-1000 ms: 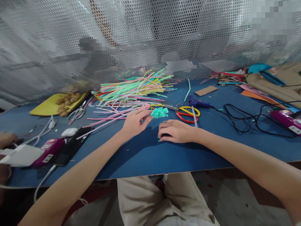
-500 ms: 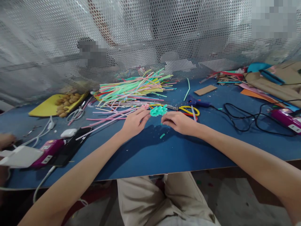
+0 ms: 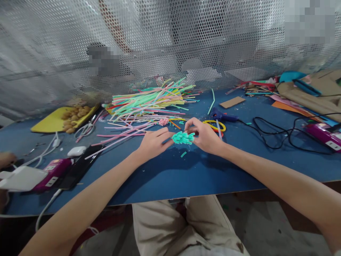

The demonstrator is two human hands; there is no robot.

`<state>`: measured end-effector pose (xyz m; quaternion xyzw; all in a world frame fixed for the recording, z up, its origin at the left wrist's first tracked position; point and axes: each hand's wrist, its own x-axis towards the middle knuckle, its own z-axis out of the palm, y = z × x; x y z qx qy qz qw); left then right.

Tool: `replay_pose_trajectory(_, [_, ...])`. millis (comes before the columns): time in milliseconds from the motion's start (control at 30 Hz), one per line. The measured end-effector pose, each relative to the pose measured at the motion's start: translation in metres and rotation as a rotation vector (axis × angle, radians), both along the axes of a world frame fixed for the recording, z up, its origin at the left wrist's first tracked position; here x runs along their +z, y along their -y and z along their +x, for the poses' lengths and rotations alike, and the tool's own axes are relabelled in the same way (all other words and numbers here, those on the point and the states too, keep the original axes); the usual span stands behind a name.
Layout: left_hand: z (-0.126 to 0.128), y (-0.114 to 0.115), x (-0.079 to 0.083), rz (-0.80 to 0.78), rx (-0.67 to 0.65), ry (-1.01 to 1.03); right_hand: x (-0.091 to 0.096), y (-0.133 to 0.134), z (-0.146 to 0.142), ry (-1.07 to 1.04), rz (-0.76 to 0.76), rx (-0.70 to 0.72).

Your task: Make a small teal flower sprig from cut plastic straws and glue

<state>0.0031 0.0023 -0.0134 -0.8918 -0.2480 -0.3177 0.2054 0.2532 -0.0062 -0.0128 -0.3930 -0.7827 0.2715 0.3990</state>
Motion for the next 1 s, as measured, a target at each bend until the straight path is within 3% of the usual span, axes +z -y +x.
replay_pose_trajectory(133, [0.001,-0.001,0.002,-0.121,-0.006,0.133,-0.003,-0.006,0.004,-0.052,0.042,0.022])
replay_pose_trajectory(233, [0.003,-0.001,0.007,-0.261,0.012,0.314,0.004,-0.017,0.019,-0.071,0.14,-0.085])
replay_pose_trajectory(367, [0.004,0.002,0.016,-0.407,0.052,0.492,0.019,-0.042,0.056,0.205,0.349,-0.235])
replay_pose_trajectory(500, [0.003,0.004,0.022,-0.453,0.011,0.536,0.015,-0.076,0.099,0.425,0.227,-0.443])
replay_pose_trajectory(733, [0.001,0.002,0.021,-0.42,0.008,0.522,-0.018,-0.11,0.14,0.91,-0.116,-0.504])
replay_pose_trajectory(900, [0.001,0.003,0.024,-0.422,0.005,0.552,-0.018,-0.112,0.139,0.864,-0.087,-0.509])
replay_pose_trajectory(1000, [0.0,0.003,0.026,-0.413,0.004,0.574,-0.009,-0.104,0.13,0.615,-0.016,-0.624])
